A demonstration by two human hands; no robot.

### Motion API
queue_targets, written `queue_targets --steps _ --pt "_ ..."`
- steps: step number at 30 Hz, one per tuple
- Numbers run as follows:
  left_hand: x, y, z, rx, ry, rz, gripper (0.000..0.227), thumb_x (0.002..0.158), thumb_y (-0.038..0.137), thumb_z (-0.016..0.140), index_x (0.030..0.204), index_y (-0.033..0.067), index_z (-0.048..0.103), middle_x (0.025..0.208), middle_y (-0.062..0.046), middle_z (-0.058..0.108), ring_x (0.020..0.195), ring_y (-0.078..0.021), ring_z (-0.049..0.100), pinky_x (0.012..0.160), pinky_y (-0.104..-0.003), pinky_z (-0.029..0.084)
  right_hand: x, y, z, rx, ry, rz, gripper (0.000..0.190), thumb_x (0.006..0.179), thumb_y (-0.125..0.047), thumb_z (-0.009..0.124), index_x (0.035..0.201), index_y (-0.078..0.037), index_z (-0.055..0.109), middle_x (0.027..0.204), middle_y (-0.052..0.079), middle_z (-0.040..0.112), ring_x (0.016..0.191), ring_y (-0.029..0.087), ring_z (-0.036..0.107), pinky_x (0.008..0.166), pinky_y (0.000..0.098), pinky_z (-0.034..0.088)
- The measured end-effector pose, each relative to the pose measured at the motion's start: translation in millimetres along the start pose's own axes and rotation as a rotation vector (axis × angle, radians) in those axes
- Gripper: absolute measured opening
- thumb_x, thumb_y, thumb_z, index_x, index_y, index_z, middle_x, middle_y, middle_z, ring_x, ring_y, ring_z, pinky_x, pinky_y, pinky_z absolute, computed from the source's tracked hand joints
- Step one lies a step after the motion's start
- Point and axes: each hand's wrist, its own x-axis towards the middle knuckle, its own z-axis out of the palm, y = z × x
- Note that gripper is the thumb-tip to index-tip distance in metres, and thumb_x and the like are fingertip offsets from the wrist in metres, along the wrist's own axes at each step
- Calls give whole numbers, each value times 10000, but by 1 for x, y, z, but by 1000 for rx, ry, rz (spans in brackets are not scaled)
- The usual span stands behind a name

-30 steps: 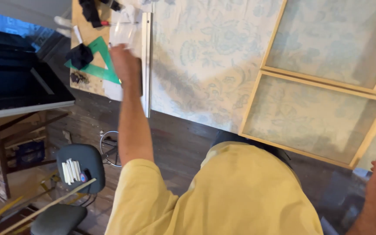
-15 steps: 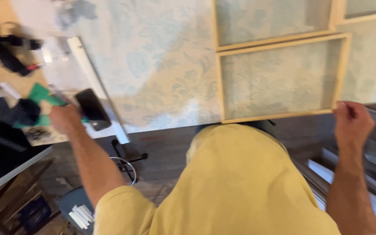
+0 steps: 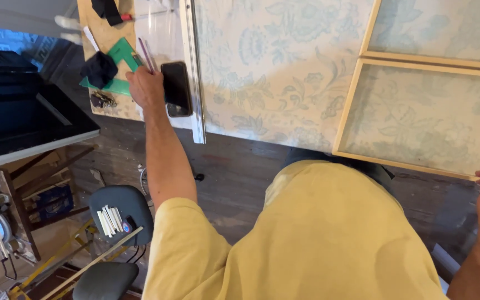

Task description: The person is laying out wooden frames on a sheet of glass and marking the glass with a pen to prepare for cutting.

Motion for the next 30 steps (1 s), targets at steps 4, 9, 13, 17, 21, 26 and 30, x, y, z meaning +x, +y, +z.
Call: queue_targets --steps 4,9,13,17,21,26,30 --pt "-13 -21 -26 -78 2 -72 168 821 174 654 928 142 780 1001 -151 609 728 -442 660 783 -546 557 -2 17 -4 -58 -8 -103 245 1392 -121 441 1351 56 605 1143 170 626 999 238 590 909 365 489" --pt "-95 3 -113 -361 126 160 133 866 72 677 893 37 803 853 -100 710 701 -279 662 627 -527 518 -4 66 3 -52 -13 -150 366 1473 -227 413 1485 94 591 1201 190 611 998 260 540 930 421 452" --pt "-137 13 -62 -521 -7 185 146 861 169 746 967 69 760 960 -96 700 850 -246 678 749 -386 549 -16 2 16 -76 -30 -198 399 1486 -234 425 1476 116 618 1195 207 617 996 288 577 901 417 464" --pt "-152 38 -56 -365 -199 215 169 906 232 694 962 93 771 1105 -81 644 858 -289 673 690 -470 559 -16 -38 23 37 -32 -163 200 1401 -69 478 1377 71 619 1157 183 650 982 227 590 978 349 502" --pt "-161 47 -51 -298 -207 209 211 906 252 661 959 91 786 1135 -21 643 875 -253 678 666 -469 546 -7 -28 23 58 -53 -262 268 1448 -88 458 1407 126 614 1166 232 641 988 270 587 948 378 504" --pt "-178 58 -40 -246 -101 269 137 898 200 721 915 75 773 1130 -61 598 916 -282 637 583 -493 562 -9 -48 18 81 -42 -235 226 1430 -80 491 1386 106 613 1161 218 649 984 254 606 938 362 502" --pt "-190 65 -20 -169 9 259 120 878 189 732 878 77 774 1150 -65 603 869 -318 611 577 -510 558 -11 -60 18 142 -29 -195 205 1401 -91 532 1356 94 607 1151 216 662 959 234 621 915 326 519"
